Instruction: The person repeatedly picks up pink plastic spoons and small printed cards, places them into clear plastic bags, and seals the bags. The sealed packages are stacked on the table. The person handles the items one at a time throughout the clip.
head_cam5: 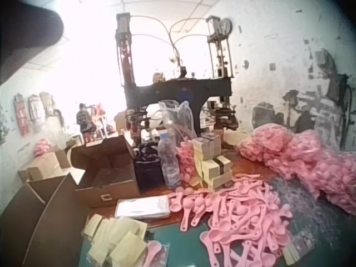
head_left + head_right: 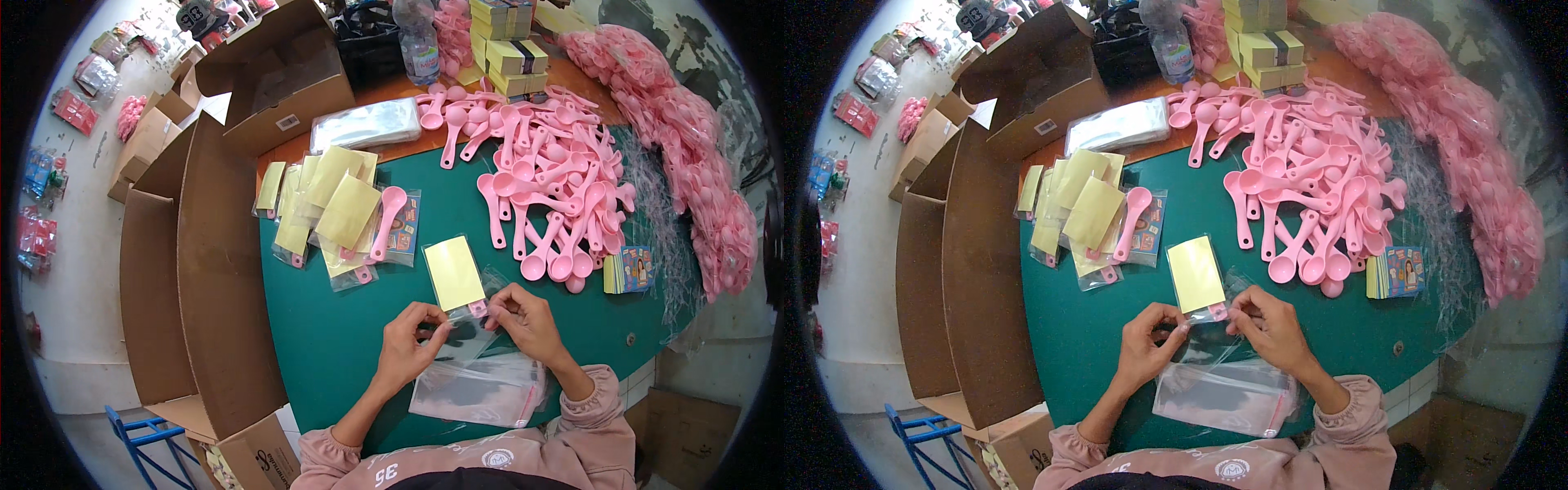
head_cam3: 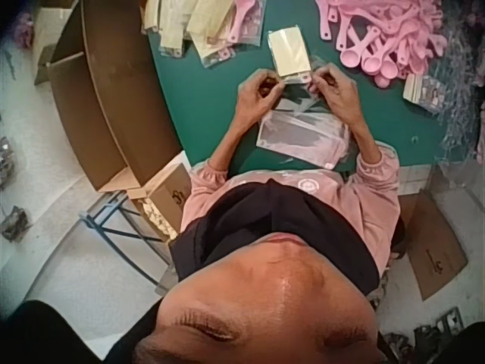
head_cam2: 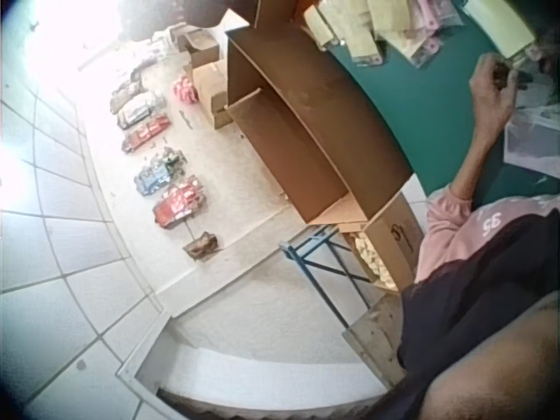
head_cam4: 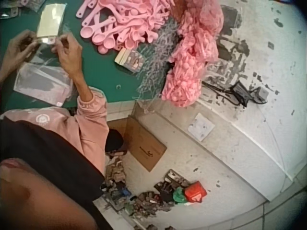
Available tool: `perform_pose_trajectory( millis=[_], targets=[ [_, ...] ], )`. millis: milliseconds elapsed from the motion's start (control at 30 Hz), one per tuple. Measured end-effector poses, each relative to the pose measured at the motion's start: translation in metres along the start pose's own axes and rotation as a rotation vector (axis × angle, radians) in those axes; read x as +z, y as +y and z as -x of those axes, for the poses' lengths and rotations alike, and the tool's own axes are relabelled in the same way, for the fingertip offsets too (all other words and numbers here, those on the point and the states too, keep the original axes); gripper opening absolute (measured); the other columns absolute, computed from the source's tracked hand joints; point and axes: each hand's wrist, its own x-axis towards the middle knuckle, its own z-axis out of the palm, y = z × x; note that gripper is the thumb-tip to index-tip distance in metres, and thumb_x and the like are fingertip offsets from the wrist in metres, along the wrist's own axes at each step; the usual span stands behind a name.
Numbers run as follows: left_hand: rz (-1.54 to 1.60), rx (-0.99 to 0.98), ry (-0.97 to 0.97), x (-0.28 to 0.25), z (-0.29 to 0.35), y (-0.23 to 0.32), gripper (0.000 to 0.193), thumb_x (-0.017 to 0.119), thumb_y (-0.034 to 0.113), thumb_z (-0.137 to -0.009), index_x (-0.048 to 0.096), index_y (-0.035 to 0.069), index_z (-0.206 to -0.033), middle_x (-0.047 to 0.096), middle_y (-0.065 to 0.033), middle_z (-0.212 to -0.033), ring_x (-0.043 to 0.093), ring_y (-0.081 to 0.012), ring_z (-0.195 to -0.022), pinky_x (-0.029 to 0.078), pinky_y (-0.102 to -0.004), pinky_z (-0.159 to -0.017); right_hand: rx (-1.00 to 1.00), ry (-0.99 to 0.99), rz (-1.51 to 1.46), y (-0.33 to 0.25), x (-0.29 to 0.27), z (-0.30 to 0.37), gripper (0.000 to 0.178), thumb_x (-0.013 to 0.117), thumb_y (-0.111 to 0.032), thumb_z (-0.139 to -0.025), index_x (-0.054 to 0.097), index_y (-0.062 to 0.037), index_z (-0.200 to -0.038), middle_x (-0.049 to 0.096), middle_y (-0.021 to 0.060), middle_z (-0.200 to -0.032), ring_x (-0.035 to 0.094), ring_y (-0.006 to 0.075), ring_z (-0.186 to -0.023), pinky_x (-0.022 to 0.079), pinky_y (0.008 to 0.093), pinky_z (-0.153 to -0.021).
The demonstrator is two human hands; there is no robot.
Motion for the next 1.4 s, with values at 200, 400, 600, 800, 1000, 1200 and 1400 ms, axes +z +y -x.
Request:
perform_pose_trajectory(
  millis=[200,400,600,800,1000,1200,1400],
  targets=[
    [0.018,-0.094,0.03,0.002,0.001,-0.005,0.009,0.062,0.006,-0.08,0.059,-0.001,-0.085,0.06,-0.0024,-0.08,0.056,-0.0068,-0.072,0.05,-0.0212,-0.064,0.036,0.139,0.059,-0.005,0.01,-0.004,0.01,0.056,-0.001,-0.083,0.048,0.0033,-0.086,0.057,0.0062,-0.071,0.058,0.0076,-0.059,0.045,0.019,-0.05],
    [0.119,-0.168,0.037,0.005,0.002,-0.004,0.013,0.064,0.005,-0.079,0.055,-0.001,-0.086,0.059,-0.0033,-0.083,0.057,-0.0069,-0.077,0.049,-0.0209,-0.065,-0.009,0.188,0.085,-0.001,0.012,-0.005,0.012,0.059,0.0,-0.081,0.048,0.0023,-0.084,0.057,0.0055,-0.07,0.056,0.0063,-0.056,0.044,0.0179,-0.048],
    [0.225,-0.203,0.054,0.006,0.004,-0.01,0.014,0.062,0.002,-0.08,0.05,0.001,-0.087,0.056,-0.0042,-0.087,0.053,-0.0053,-0.076,0.047,-0.0182,-0.06,-0.023,0.212,0.075,-0.002,0.016,-0.005,0.013,0.058,0.0,-0.081,0.055,0.0027,-0.093,0.056,0.0036,-0.07,0.055,0.0054,-0.056,0.043,0.0176,-0.048],
    [0.158,-0.131,-0.022,0.004,0.004,-0.009,0.025,0.059,0.002,-0.082,0.05,0.002,-0.105,0.054,-0.0034,-0.092,0.051,-0.0046,-0.074,0.043,-0.017,-0.055,-0.083,0.201,0.179,-0.006,0.017,-0.004,0.031,0.053,0.006,-0.081,0.057,0.0,-0.111,0.053,0.0019,-0.075,0.052,0.005,-0.056,0.042,0.0161,-0.049],
    [0.114,0.015,0.017,-0.008,0.004,0.005,0.048,0.058,-0.001,-0.079,0.046,0.007,-0.124,0.051,-0.0057,-0.116,0.055,-0.0085,-0.082,0.045,-0.0186,-0.054,-0.165,0.142,0.338,-0.01,0.011,-0.007,0.029,0.055,-0.002,-0.081,0.059,-0.0029,-0.109,0.052,0.0057,-0.068,0.05,0.0075,-0.052,0.04,0.0213,-0.048],
    [-0.035,0.062,0.164,-0.081,-0.04,0.017,0.046,0.06,0.006,-0.08,0.048,0.009,-0.124,0.053,-0.0083,-0.113,0.053,-0.0116,-0.085,0.045,-0.0194,-0.059,-0.445,0.366,1.147,-0.021,-0.028,-0.048,0.029,0.064,-0.013,-0.074,0.055,-0.0005,-0.099,0.052,0.01,-0.086,0.052,0.0234,-0.081,0.042,0.034,-0.07],
    [-0.457,0.225,0.094,-0.023,-0.029,0.021,0.04,0.064,0.013,-0.077,0.05,0.002,-0.113,0.049,-0.0182,-0.104,0.053,-0.0318,-0.092,0.044,-0.0384,-0.077,-0.334,0.538,1.541,0.001,-0.037,-0.06,0.029,0.065,-0.016,-0.072,0.054,-0.0001,-0.094,0.053,0.011,-0.088,0.05,0.0272,-0.087,0.04,0.0367,-0.073]
  ],
)
